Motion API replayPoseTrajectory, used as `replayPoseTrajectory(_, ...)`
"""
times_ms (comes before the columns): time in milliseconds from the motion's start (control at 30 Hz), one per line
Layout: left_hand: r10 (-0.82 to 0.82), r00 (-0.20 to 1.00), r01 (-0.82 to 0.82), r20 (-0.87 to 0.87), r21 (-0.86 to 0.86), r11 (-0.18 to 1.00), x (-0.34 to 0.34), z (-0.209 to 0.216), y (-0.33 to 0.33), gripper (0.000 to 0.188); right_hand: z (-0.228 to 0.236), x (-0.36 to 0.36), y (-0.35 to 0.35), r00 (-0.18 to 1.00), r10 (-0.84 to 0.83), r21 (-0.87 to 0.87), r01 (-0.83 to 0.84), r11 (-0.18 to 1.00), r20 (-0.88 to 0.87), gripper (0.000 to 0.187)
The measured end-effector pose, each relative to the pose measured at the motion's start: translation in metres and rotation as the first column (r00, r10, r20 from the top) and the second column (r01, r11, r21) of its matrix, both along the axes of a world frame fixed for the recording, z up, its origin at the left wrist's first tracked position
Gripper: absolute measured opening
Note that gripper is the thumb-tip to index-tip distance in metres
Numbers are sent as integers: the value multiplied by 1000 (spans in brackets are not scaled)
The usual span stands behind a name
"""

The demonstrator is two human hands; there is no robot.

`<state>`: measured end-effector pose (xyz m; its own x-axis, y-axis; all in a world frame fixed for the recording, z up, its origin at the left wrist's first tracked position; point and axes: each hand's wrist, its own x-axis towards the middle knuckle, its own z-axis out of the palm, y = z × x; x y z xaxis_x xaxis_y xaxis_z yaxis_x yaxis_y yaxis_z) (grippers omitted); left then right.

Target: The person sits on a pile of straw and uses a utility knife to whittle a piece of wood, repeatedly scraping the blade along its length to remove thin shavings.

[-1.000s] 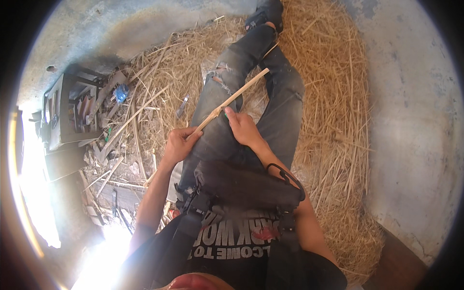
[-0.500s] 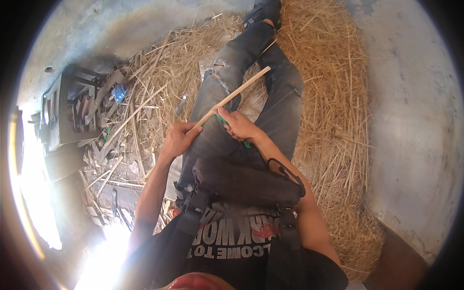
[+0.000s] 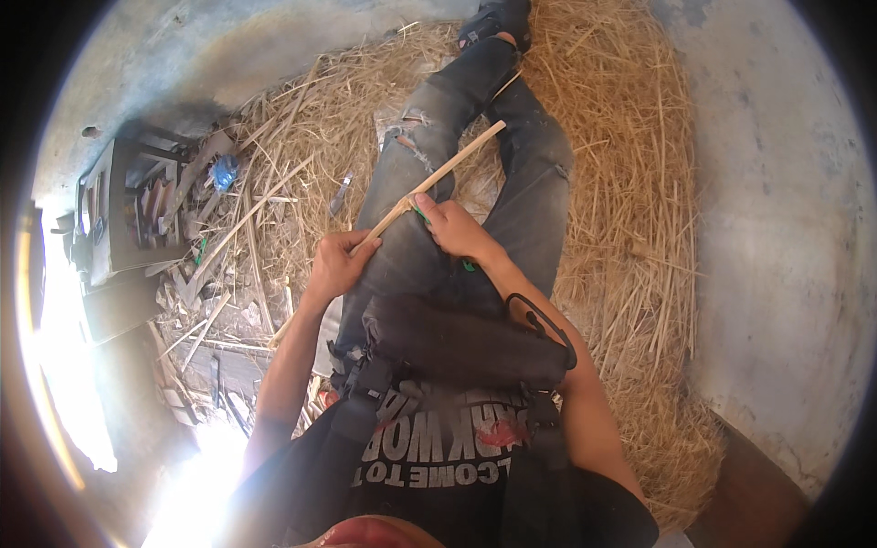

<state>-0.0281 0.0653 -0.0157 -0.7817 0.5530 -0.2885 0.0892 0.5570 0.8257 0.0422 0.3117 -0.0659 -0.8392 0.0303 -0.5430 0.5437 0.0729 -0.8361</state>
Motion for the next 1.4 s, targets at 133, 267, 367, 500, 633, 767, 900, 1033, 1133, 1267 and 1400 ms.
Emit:
replayPoseTrajectory(133, -11, 999, 10, 39, 26, 1000, -4, 3, -1, 30, 21, -2, 6, 980, 61, -336, 7, 942, 191, 71)
replayPoseTrajectory(267, 71, 997, -70, -32, 30, 997, 7, 7, -2, 30, 26, 4, 2, 984, -144, -280, 167, 945, 102, 68)
replayPoseTrajectory(367, 67, 989, -80, -131, -93, 992, 16, 17, 7, 24, 29, 2, -12, 918, -133, 128, 193, 973, -373, 57)
replayPoseTrajectory(500, 49, 965, -74, -256, -89, 993, 22, 18, 8, 20, 35, -3, -16, 892, -160, 222, 273, 936, -422, 40)
replayPoseTrajectory(633, 22, 914, -67, -405, -99, 993, 29, 7, 7, 19, 36, -5, -17, 873, -145, 266, 294, 918, -465, 35)
replayPoseTrajectory(767, 5, 897, -65, -443, -120, 991, 30, 6, 7, 18, 26, -9, -19, 830, -141, 233, 308, 922, -540, 28)
replayPoseTrajectory(900, -6, 916, -56, -401, -142, 988, 29, 10, 7, 18, 33, -7, -16, 826, -72, 242, 245, 939, -558, 25)
replayPoseTrajectory(1033, 35, 964, -70, -263, -124, 990, 24, 10, 6, 22, 36, -2, -11, 870, -69, 69, 117, 991, -487, 24)
replayPoseTrajectory(1133, 84, 991, -84, -107, 2, 996, 16, 8, 1, 26, 39, 4, -2, 923, -214, -57, 206, 977, -320, 24)
replayPoseTrajectory(1267, 50, 993, -53, 104, 24, 998, 1, 15, -3, 29, 22, 8, 12, 881, -375, -66, 373, 926, -288, 37)
replayPoseTrajectory(1400, -1, 982, -4, 190, 30, 1000, -8, 17, -14, 30, 0, 12, 22, 924, -325, 23, 337, 941, -203, 52)
